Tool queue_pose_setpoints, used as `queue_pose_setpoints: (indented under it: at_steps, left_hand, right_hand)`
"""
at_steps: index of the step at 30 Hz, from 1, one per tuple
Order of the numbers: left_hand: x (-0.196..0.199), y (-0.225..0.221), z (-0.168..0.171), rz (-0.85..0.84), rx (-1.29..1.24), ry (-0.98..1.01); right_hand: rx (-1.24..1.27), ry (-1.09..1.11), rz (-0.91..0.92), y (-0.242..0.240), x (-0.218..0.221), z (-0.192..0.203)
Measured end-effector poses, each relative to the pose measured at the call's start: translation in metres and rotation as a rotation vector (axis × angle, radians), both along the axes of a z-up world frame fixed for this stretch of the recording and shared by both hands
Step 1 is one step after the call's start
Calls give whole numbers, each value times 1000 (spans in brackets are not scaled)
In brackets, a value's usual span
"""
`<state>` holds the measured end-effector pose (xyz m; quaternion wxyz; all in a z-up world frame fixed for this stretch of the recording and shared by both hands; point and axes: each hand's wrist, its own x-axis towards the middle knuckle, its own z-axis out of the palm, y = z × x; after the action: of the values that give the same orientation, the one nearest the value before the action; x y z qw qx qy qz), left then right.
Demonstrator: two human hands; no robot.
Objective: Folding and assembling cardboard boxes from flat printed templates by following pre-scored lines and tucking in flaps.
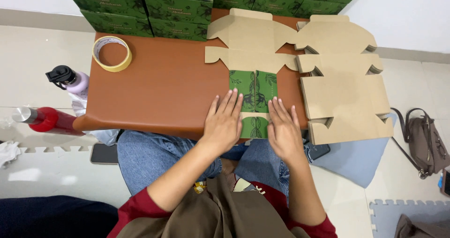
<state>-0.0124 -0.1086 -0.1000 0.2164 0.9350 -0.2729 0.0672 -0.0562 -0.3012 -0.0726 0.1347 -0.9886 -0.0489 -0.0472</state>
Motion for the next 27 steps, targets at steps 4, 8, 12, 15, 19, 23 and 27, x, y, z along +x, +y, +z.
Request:
queue_pose_setpoints:
  at_steps: [4, 8, 12, 15, 19, 23, 27]
  left_hand:
    - [39, -14, 10, 14, 69, 141]
    - [69, -31, -10, 57, 37, 90]
    - [74, -33, -23, 55, 40, 27]
    - [71, -29, -25, 28, 57, -5]
    - [45, -11, -16, -17, 57, -21]
    - [10, 16, -6, 2, 19, -11]
    - [-8, 27, 0, 141, -14, 17]
  right_hand:
    - [32, 30, 27, -2, 34, 14]
    - [65, -25, 33, -6, 67, 1]
    - [89, -44, 18, -10, 73, -14]
    - [104, -63, 2, -4, 62, -16]
    - [104, -74, -65, 17, 32, -8]
    - [14, -170, -160, 28, 0, -32]
    - [135, -159, -227, 45, -6, -32]
